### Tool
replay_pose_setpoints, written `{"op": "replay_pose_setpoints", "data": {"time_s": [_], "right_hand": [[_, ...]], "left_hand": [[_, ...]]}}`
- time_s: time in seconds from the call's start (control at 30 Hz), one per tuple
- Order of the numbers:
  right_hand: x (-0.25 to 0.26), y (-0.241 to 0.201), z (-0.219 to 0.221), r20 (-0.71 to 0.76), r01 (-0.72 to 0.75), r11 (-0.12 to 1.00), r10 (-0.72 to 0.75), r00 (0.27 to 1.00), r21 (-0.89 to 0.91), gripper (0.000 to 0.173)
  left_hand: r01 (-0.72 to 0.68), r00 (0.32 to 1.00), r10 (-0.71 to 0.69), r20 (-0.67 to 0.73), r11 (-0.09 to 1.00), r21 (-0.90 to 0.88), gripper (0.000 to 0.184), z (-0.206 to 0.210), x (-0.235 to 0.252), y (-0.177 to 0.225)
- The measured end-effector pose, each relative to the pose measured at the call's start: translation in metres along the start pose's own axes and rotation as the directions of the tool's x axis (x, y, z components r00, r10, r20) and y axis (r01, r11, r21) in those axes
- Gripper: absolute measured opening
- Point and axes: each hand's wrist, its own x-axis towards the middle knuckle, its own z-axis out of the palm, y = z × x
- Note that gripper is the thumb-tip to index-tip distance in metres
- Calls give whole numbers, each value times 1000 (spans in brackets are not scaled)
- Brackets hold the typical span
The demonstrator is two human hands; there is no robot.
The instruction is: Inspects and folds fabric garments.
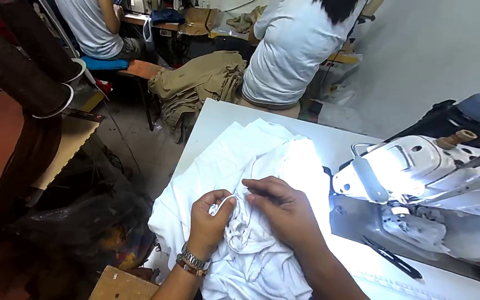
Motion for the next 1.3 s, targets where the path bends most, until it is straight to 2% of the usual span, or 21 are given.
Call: {"op": "replay_pose_setpoints", "data": {"time_s": [0.23,0.7,0.9,1.13,1.23,1.3], "right_hand": [[-1,3,7,17,62,997,-61,998,-47,17],[7,4,23,17,258,963,-257,966,-81,19],[4,4,10,-63,154,988,-153,986,13,17],[3,13,20,-10,241,970,-241,970,-12,17],[8,11,26,-8,278,960,-279,960,-36,18],[10,8,23,-12,247,969,-247,969,1,17]], "left_hand": [[3,1000,-3,12,1000,11,8,0,0,0],[-53,998,51,39,997,55,6,2,0,-4],[-2,999,3,37,1000,-3,9,-1,0,-2],[26,999,-25,37,1000,-17,10,1,-1,-3],[-29,998,28,58,999,14,7,2,-1,-5],[-43,997,40,63,998,47,7,2,-1,-4]]}}
